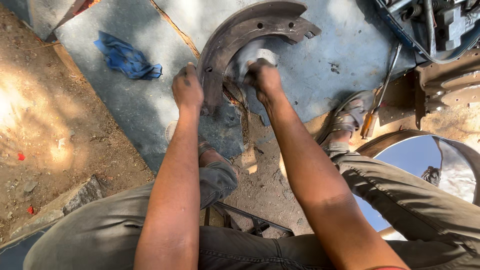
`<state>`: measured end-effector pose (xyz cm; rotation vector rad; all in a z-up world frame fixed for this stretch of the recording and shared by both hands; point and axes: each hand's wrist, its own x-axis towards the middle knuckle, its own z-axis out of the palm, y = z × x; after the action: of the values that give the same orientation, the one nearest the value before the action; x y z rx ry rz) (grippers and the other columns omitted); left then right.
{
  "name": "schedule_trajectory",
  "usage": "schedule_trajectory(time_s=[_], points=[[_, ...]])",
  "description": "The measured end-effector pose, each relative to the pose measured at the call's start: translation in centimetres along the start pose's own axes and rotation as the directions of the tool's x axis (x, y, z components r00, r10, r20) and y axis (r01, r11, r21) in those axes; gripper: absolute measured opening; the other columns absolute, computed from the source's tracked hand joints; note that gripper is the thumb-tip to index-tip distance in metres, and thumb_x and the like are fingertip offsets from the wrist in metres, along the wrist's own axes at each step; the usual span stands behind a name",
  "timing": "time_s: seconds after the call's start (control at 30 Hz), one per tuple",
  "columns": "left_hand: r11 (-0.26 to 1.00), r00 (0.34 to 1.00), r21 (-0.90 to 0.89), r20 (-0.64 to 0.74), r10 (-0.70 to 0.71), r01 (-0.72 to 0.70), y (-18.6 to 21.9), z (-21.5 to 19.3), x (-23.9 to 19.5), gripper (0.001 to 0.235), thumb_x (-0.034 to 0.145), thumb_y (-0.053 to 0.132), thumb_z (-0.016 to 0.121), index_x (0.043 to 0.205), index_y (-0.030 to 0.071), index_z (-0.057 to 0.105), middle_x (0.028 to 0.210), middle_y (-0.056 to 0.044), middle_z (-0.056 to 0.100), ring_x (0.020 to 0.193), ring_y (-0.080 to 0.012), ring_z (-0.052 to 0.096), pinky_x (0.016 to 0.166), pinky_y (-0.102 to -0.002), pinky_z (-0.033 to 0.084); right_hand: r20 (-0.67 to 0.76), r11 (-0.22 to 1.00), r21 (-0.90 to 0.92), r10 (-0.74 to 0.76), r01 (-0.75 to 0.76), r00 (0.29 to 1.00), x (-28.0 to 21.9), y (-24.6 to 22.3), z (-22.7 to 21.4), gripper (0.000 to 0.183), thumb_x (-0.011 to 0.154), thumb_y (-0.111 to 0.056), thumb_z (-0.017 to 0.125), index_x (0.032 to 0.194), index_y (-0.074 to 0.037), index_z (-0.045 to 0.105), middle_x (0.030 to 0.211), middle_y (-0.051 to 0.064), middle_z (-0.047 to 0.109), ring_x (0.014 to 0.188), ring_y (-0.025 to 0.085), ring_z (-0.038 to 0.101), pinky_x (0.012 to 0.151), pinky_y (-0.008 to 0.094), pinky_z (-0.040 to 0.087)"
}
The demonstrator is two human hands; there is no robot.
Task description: The person sits on the ground and scrubs a curved metal brake shoe with a wire brush to remove rust and debris. They hold the part with one hand and scrub with the other, occasionally flipping the part to clean different sections.
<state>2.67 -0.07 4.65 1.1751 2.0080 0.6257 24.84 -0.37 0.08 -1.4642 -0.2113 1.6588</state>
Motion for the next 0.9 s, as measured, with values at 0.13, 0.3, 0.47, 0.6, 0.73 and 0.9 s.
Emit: schedule_trajectory(time_s=[0.13,0.3,0.47,0.6,0.73,0.9], points=[[0.998,1.0,0.062,0.011,-0.001,0.0,-0.3,0.0,-0.1,0.059,0.105,0.044,0.036,0.108,0.0,0.075,0.11,-0.027,0.072,0.108,-0.0463,0.065,0.1,-0.051,0.047,0.071,0.982,-0.186,-0.02,0.033,0.997,1.6,0.6,-1.1,0.007,0.094,-0.012,0.066,0.091,-0.006,0.064,0.07,0.011,0.066,0.051,0.019,0.061,0.044,0.033,0.046],[0.934,0.994,0.355,0.077,-0.077,0.045,1.2,-1.6,0.0,0.061,0.104,0.049,0.032,0.109,0.005,0.075,0.116,-0.025,0.069,0.111,-0.0467,0.061,0.097,-0.054,0.047,-0.064,0.972,-0.183,-0.159,0.145,0.985,7.4,2.5,-4.3,0.019,0.1,-0.015,0.067,0.088,-0.001,0.066,0.074,0.016,0.066,0.056,0.023,0.063,0.049,0.04,0.048],[0.582,0.891,0.677,0.371,0.26,-0.452,7.4,-10.5,-0.2,0.057,0.105,0.053,0.048,0.103,0.003,0.075,0.111,-0.024,0.072,0.106,-0.0434,0.068,0.09,-0.054,0.053,0.393,0.335,-0.756,-0.456,0.563,0.799,8.6,2.3,-6.4,0.032,0.104,-0.028,0.059,0.092,-0.004,0.075,0.085,0.021,0.073,0.069,0.033,0.07,0.059,0.043,0.056],[0.729,0.904,0.548,0.346,0.25,-0.411,17.0,-18.5,-5.2,0.05,0.099,0.054,0.053,0.116,0.011,0.074,0.099,-0.022,0.074,0.096,-0.0431,0.07,0.084,-0.053,0.054,0.12,0.834,-0.222,-0.49,0.504,0.863,7.2,2.7,-4.2,0.006,0.095,-0.011,0.066,0.094,-0.005,0.064,0.089,0.018,0.069,0.069,0.03,0.069,0.055,0.039,0.059],[0.897,0.948,0.383,0.301,0.102,-0.218,22.9,-21.5,-11.4,0.049,0.097,0.052,0.056,0.128,0.017,0.071,0.098,-0.019,0.075,0.079,-0.0421,0.075,0.08,-0.05,0.057,0.066,0.997,-0.027,0.076,-0.075,0.995,5.0,2.7,-1.8,0.009,0.092,-0.003,0.067,0.091,-0.002,0.058,0.08,0.013,0.064,0.06,0.027,0.067,0.045,0.032,0.048],[0.7,0.869,0.538,0.422,0.258,-0.469,22.3,-18.6,-12.3,0.051,0.1,0.055,0.057,0.11,0.008,0.075,0.095,-0.021,0.075,0.098,-0.0389,0.07,0.088,-0.05,0.054,0.002,0.974,0.226,0.011,-0.012,1.0,7.3,2.0,-2.7,0.003,0.093,-0.004,0.06,0.092,-0.001,0.06,0.079,0.011,0.064,0.063,0.025,0.063,0.052,0.035,0.057]])
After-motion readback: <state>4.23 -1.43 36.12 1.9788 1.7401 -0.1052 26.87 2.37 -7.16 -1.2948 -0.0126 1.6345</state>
